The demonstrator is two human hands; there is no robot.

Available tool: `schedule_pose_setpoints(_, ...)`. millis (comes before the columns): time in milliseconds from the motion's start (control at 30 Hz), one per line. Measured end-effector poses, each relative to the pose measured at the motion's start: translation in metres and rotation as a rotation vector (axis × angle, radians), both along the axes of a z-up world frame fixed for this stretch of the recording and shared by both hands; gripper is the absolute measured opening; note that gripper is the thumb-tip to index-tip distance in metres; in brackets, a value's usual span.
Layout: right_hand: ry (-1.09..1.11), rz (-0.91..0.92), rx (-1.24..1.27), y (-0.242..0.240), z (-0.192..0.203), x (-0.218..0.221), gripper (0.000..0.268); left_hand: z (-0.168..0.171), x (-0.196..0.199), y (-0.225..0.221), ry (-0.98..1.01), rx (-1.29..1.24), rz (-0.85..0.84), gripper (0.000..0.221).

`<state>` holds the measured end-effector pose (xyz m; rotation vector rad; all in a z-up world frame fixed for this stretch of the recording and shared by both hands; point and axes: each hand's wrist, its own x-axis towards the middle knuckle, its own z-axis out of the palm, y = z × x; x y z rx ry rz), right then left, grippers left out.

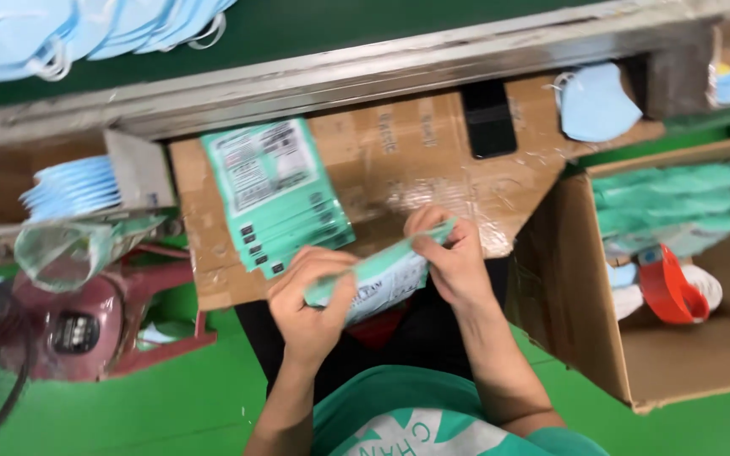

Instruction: Manually placing individual face masks into plastic protective sleeves on a production line.

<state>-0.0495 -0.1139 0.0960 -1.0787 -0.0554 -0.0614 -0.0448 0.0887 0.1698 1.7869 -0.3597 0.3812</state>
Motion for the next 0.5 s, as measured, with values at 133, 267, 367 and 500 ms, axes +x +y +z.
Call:
schedule_pose_setpoints(133, 0.016, 0.157, 0.000, 0.003, 0.000, 0.001, 0.008, 0.009, 0.003, -0.003, 0.038, -0.049, -0.120, 0.009)
schedule_pose_setpoints(267, 0.029, 0.084, -0.093, 0.003, 0.005, 0.015, 0.010, -0.008, 0.020, -0.001, -0.044, 0.006, -0.012, 0.010)
schedule_pose_setpoints(367, -0.151, -0.257, -0.558, -0.005, 0.051, 0.045, 0.013, -0.018, 0.073, 0.007, -0.140, 0.104, -0.094, 0.031)
schedule_pose_setpoints(500, -0.655, -0.687, -1.101, -0.007, 0.140, 0.085, 0.026, -0.037, 0.206, 0.039, -0.379, 0.432, 0.284, 0.082)
